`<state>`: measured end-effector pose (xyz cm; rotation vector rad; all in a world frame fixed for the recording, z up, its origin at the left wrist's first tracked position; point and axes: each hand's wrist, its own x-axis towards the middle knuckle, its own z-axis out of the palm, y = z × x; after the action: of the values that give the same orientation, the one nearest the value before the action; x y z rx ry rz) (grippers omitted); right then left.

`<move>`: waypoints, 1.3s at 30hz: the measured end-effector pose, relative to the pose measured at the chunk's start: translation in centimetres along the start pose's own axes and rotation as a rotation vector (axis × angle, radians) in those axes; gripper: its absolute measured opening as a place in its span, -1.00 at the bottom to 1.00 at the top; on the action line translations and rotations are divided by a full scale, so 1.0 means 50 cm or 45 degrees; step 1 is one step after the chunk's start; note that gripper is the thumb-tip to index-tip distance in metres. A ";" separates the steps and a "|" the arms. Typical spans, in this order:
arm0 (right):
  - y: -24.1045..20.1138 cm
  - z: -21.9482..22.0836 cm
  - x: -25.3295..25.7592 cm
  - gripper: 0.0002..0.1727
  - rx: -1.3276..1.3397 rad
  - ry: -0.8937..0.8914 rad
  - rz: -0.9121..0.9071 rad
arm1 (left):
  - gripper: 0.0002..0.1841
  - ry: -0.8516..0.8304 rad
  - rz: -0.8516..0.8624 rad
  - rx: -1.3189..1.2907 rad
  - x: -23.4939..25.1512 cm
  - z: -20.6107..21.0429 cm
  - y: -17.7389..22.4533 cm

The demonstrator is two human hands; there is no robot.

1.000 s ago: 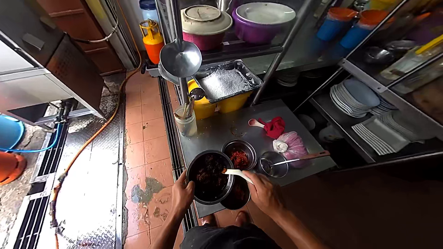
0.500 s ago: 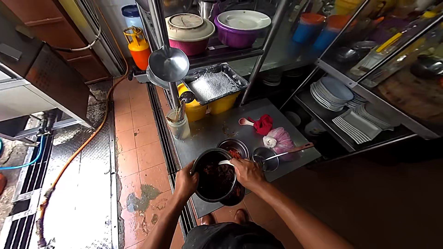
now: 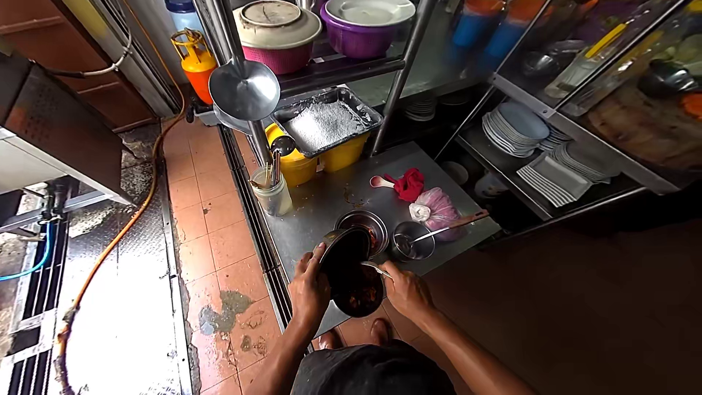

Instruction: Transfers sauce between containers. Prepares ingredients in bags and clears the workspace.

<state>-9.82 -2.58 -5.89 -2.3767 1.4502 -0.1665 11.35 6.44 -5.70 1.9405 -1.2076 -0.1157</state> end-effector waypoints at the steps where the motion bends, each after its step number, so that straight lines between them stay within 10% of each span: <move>1: 0.011 0.009 -0.008 -0.76 0.006 0.030 -0.017 | -0.37 0.018 0.022 0.004 -0.005 0.005 -0.003; 12: 0.048 0.019 -0.046 -0.67 -0.094 -0.157 -0.074 | -0.39 0.123 0.191 -0.018 -0.029 0.040 -0.024; 23: -0.033 -0.047 0.011 -0.64 0.030 0.583 -0.612 | -0.43 0.091 0.138 -0.008 -0.022 0.037 -0.013; 39: 0.046 0.046 0.012 -0.61 -0.202 0.406 -0.552 | -0.49 0.180 0.242 0.044 -0.044 0.058 -0.013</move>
<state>-10.81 -3.54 -8.91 -2.8728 1.0764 -0.5799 9.28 6.53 -8.77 1.8201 -1.2986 0.1399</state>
